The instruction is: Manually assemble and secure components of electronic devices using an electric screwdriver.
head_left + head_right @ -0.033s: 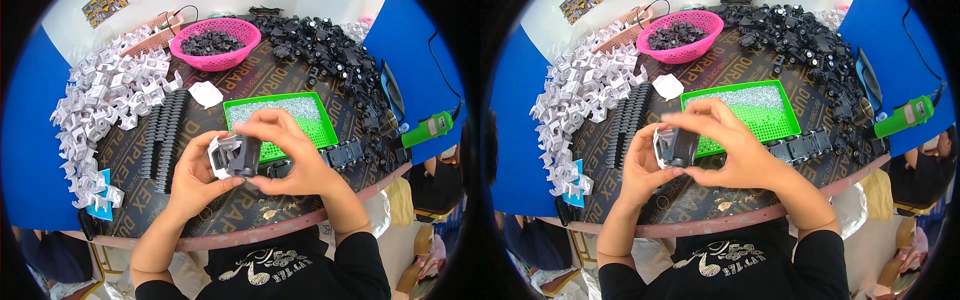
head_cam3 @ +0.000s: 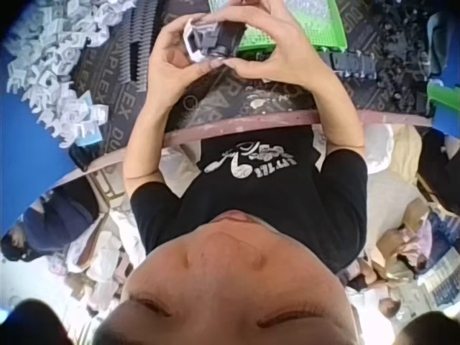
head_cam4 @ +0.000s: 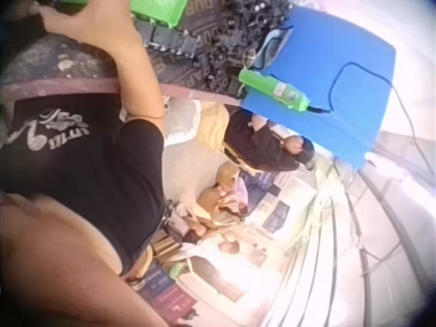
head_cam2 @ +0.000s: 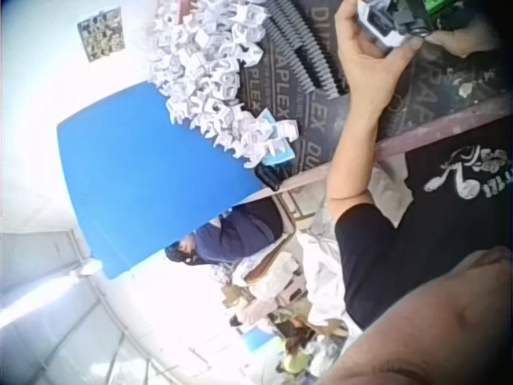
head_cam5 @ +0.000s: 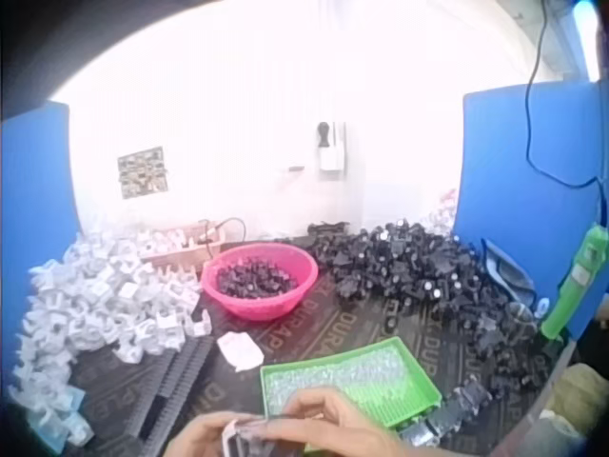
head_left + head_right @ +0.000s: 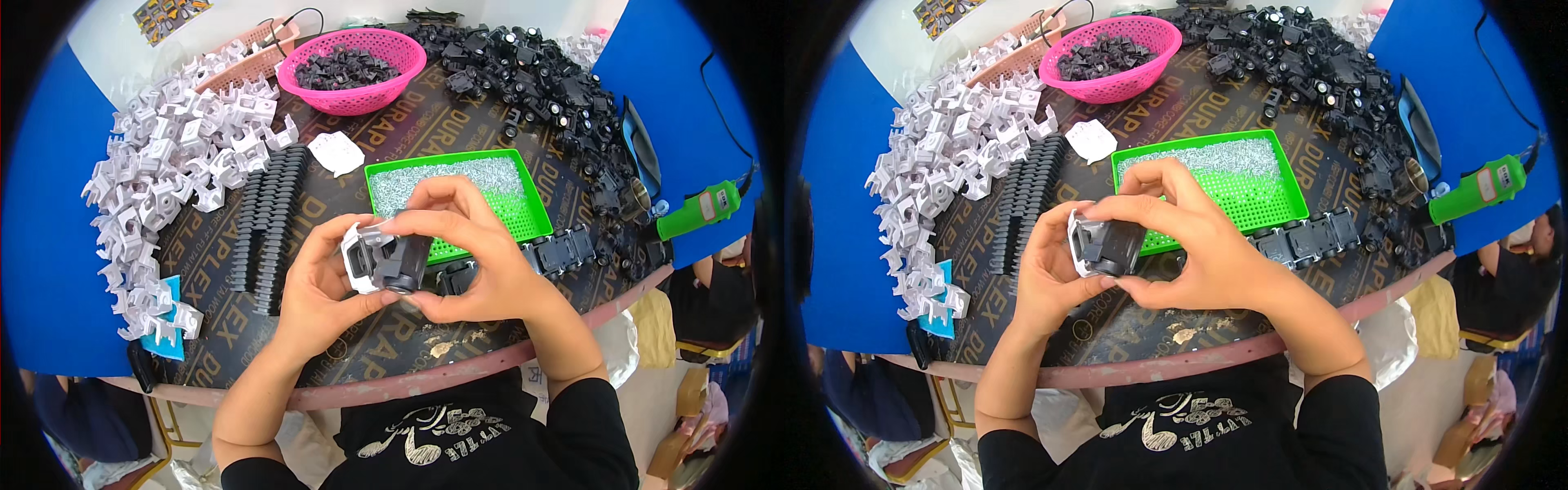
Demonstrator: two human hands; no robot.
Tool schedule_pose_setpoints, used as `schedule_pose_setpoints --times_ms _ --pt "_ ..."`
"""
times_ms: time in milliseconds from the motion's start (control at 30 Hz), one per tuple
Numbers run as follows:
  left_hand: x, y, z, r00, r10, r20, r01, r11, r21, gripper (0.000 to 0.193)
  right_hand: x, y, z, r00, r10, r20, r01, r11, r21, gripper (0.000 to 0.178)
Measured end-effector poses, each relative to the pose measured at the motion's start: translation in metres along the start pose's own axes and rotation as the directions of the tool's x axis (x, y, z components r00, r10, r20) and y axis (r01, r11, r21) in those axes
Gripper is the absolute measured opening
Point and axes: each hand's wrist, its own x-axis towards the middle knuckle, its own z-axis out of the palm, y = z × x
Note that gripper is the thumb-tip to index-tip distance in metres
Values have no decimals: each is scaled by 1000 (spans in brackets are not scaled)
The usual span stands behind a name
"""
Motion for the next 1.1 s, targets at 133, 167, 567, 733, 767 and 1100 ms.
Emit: schedule_pose_setpoints --times_ms 133,167,567,733,767,1100 --pt "-2 0 5 997 25 -69 -24 1000 17 72 -5 5 0 945 180 -271 -195 980 -27 21" --pt "-3 4 7 992 -3 -129 10 998 55 75 -2 5 -3 855 466 -228 -377 860 344 16" --pt "-7 -6 16 987 106 -124 -57 937 345 70 -14 17 28 805 584 108 -513 592 621 29" --pt "-9 -5 17 979 119 -167 -46 921 387 73 -11 11 27 767 612 193 -560 491 668 28" --pt "-9 -5 17 979 121 -163 -47 917 397 73 -11 13 24 767 613 191 -558 489 670 28" --pt "-9 3 16 949 315 8 -264 779 569 72 -10 15 10 822 464 331 -548 485 682 28"
